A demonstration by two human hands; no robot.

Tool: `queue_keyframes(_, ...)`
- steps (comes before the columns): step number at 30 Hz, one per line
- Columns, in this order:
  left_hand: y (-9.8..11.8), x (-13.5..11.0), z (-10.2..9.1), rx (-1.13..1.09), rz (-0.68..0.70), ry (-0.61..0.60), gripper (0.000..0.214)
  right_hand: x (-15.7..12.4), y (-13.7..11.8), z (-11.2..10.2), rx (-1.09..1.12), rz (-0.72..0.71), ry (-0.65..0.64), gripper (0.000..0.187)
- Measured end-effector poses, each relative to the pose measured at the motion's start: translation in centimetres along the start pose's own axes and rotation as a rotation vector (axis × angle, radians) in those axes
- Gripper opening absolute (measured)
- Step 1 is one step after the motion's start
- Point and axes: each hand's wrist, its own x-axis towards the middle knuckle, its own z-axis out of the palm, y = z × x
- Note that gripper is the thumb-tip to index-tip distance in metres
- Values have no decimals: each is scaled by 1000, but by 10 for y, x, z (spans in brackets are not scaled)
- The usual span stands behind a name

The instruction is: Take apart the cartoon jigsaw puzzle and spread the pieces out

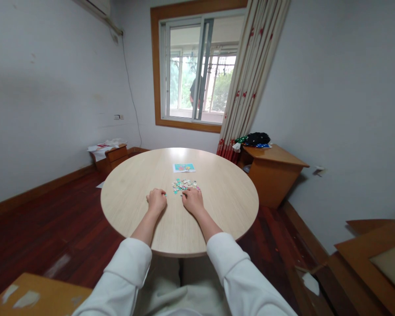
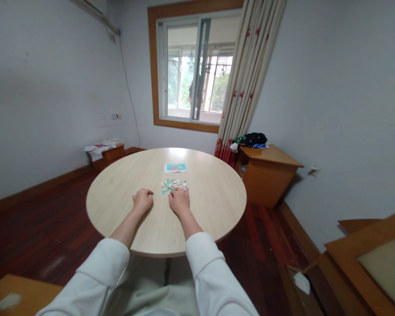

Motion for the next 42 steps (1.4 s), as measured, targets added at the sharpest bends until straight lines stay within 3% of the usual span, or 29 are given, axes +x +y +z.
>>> queue_keyframes(15,6,0,-3,-325,63,43,26,0,-1,-6,42,3,53,34)
queue_keyframes(23,18,-4,4,-720,146,-188,25,4,8,4,333,-119,146,32)
queue_keyframes(28,18,-8,3,-1056,61,-393,24,4,9,5,449,-157,165,28)
queue_keyframes(32,18,-10,0,-1134,12,-460,36,3,8,4,502,-174,127,26)
queue_keyframes(36,16,-10,1,-1144,38,-437,41,2,7,5,549,-181,110,25)
queue_keyframes(42,11,-2,9,-932,119,-262,41,1,6,4,546,-187,67,24)
